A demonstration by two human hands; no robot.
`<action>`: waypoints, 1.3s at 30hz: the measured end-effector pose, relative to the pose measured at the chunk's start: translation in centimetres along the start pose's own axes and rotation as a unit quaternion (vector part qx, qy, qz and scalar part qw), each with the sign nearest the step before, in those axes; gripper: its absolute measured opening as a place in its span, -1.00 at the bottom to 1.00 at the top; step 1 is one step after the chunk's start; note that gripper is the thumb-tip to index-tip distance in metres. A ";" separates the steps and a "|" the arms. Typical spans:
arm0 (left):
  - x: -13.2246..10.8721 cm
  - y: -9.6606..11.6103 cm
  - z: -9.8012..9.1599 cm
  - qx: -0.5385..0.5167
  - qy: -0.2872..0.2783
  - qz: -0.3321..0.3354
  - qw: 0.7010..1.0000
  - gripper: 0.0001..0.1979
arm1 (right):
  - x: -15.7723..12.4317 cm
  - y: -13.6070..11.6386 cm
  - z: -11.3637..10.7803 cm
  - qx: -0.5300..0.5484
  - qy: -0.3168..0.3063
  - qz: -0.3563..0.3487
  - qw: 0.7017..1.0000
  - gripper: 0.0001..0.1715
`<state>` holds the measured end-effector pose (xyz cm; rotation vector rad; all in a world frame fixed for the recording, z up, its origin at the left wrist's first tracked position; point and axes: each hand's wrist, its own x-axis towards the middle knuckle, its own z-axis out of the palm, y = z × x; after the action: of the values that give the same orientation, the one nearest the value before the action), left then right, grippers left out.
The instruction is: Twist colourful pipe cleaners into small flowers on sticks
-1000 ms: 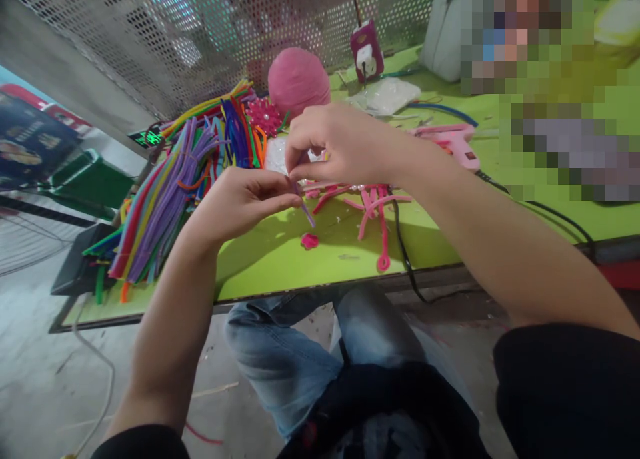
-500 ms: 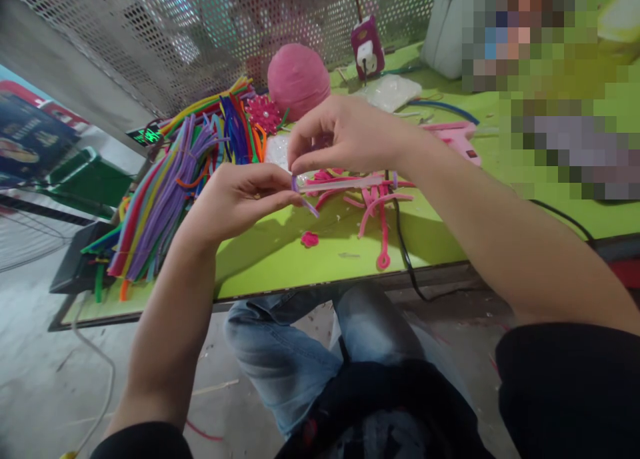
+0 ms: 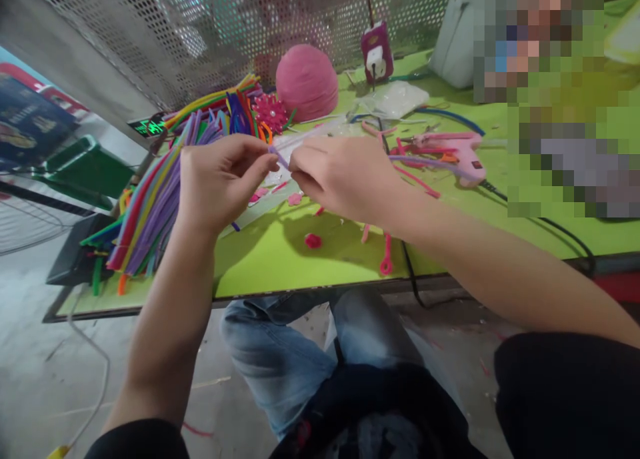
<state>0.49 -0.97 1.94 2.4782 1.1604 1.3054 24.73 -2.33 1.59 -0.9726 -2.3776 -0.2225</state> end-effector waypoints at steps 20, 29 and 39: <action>0.1 1.4 -1.3 -0.047 -0.170 0.078 0.981 -0.82 | 1.7 4.3 -2.2 0.394 -0.082 0.074 0.912 -0.84; 0.2 0.2 -0.1 -0.056 0.001 -0.050 0.997 -0.66 | 0.7 2.6 0.9 0.335 -0.002 0.114 0.935 -0.75; 0.2 -1.5 -0.1 0.084 -0.063 -0.028 0.994 -0.77 | 0.3 -0.2 -1.4 0.143 -0.064 0.075 0.985 -0.69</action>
<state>-0.38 0.19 1.52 2.5785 1.3477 1.0620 25.07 -2.78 2.90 -1.0459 -2.3521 0.2400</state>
